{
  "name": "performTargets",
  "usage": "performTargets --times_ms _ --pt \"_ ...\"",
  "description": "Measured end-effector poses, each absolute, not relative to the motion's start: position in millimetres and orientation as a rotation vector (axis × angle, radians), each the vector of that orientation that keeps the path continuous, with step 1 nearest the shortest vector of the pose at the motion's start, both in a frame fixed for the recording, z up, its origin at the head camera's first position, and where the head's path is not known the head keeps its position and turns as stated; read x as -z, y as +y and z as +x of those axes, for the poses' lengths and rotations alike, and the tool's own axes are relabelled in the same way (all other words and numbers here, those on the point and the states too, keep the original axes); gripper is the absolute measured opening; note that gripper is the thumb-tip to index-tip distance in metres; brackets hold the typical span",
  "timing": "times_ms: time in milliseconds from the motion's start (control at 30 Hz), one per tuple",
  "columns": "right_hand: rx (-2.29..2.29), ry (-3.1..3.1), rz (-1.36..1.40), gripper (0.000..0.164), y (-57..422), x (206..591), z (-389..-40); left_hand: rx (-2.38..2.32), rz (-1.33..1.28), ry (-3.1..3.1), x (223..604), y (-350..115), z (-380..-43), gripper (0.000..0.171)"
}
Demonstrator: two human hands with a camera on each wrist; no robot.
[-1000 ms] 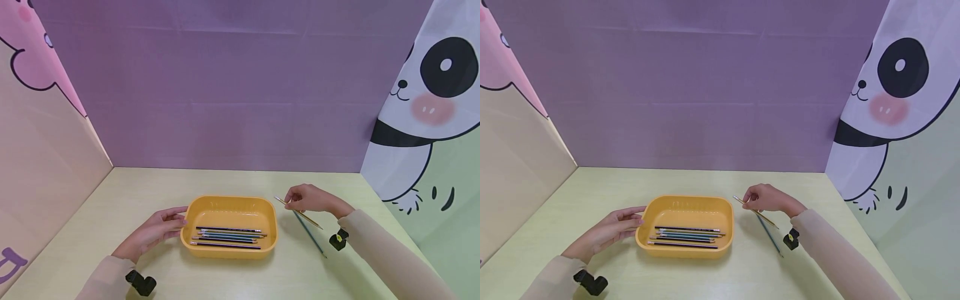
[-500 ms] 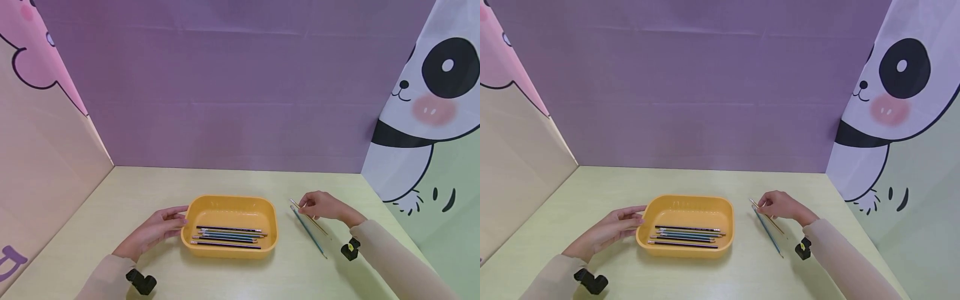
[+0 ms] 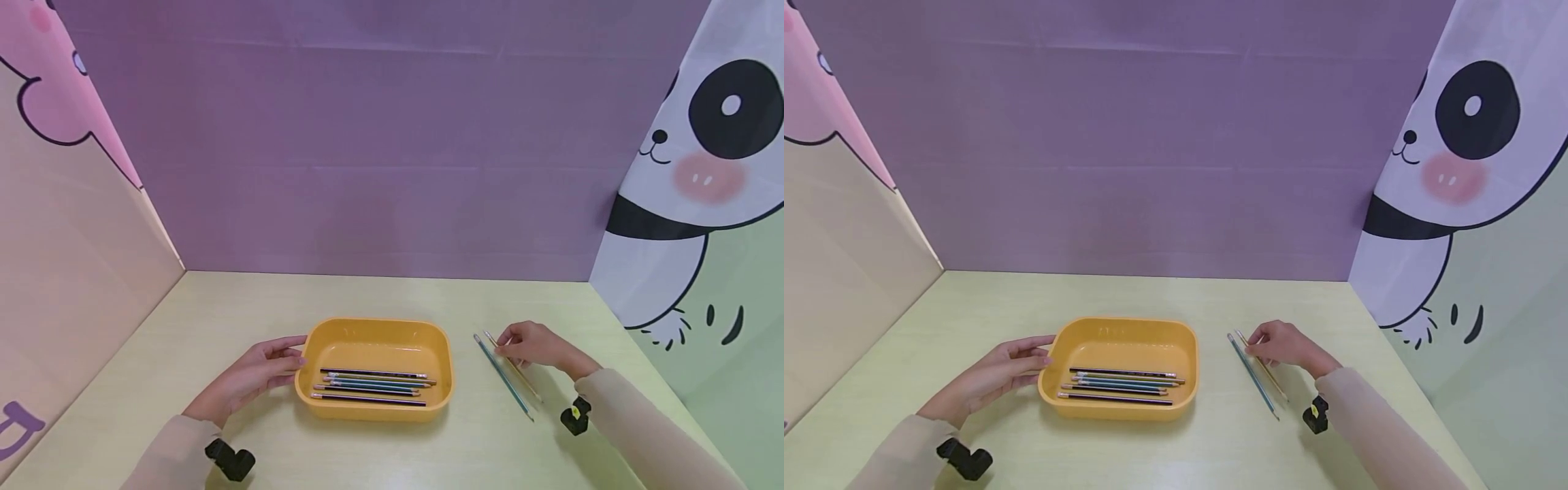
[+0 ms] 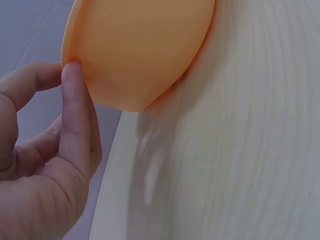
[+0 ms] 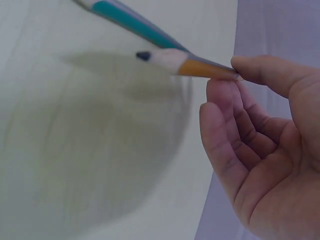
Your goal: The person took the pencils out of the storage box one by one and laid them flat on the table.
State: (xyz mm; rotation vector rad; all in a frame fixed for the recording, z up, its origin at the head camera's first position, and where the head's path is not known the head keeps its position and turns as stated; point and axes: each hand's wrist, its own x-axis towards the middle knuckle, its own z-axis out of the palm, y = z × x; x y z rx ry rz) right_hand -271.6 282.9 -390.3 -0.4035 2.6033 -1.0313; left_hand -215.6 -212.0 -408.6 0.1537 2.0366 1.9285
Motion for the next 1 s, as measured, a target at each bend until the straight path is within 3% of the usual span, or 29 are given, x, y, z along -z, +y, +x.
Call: performTargets --times_ms 433,1000 --pt "1.045 2.628 -0.308 0.019 285 401 -266 -1.928 0.207 2.010 410 -213 -216 0.067" --pt "1.095 2.600 -0.386 0.026 287 390 -271 -1.927 0.171 2.029 409 -214 -217 0.070"
